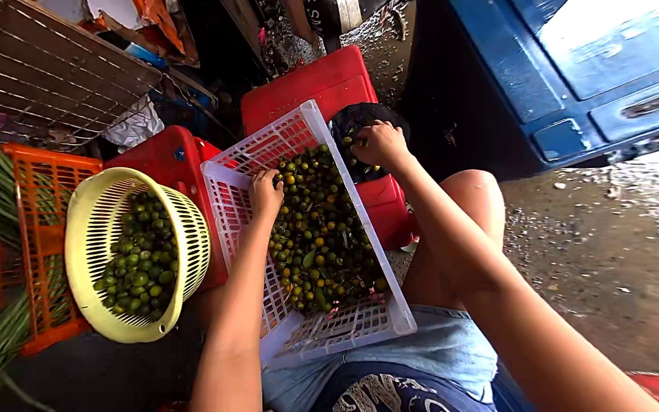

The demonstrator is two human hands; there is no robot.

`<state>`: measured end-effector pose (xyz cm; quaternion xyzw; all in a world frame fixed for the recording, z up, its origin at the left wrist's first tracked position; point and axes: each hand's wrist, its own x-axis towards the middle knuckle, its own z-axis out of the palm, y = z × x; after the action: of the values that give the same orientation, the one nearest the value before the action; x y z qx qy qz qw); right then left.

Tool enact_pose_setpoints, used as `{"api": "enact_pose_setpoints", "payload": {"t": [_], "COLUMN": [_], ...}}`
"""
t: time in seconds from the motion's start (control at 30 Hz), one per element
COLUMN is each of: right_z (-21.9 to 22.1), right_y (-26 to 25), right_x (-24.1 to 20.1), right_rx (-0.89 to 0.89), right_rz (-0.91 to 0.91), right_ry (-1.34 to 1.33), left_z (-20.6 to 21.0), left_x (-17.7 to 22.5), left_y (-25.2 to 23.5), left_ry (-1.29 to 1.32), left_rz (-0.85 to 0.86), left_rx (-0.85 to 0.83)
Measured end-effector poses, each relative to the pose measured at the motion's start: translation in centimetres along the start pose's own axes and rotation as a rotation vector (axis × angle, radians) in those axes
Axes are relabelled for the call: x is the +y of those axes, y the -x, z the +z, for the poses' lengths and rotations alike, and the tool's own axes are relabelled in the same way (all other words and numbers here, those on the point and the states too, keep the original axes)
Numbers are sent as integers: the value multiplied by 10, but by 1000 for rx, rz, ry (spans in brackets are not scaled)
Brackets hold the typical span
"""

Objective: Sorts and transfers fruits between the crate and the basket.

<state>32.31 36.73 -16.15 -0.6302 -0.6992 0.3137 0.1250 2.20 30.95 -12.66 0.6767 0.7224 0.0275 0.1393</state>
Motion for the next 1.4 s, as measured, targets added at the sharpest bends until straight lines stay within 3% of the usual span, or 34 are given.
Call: {"api": "enact_pose_setpoints", "payload": {"t": [0.13,0.23,0.3,0.37,0.4,0.47,0.53,0.6,0.67,0.8,0.97,1.07,1.2,1.4], "right_z": [-8,-25,-39,-48,-50,-51,-49,-45,-34,-15,-1,10,15,8], "right_y": [2,3,12,20,22,22,15,5,-2,-4,-4,-7,-12,-13], "right_x": [-4,-11,-20,-26,-27,-25,-15,1,11,15,17,17,21,17], "right_rx": [119,239,67,-183,-222,-106,80,190,172,51,-44,-35,-14,-40], "right_rz": [43,-67,-254,-387,-424,-404,-315,-223,-159,-100,-100,-104,-99,-50], "right_ry": [-110,-473,-919,-1306,-1413,-1534,-1427,-983,-584,-231,-182,-177,-151,-175], "left_z": [-16,-64,-89,-94,-90,-76,-64,-62,-66,-73,-58,-41,-18,22], "left_x": [9,62,110,154,171,195,200,191,169,98,37,29,34,48], "left_y": [6,18,19,9,2,-10,-17,-11,3,37,71,83,92,55], "left_ry": [174,546,690,616,538,394,314,276,290,353,430,367,268,41], "left_rz": [24,105,287,443,493,537,538,510,475,269,-74,-54,21,-4], "left_rx": [183,424,383,278,237,203,182,186,231,260,42,-117,-167,-234]}}
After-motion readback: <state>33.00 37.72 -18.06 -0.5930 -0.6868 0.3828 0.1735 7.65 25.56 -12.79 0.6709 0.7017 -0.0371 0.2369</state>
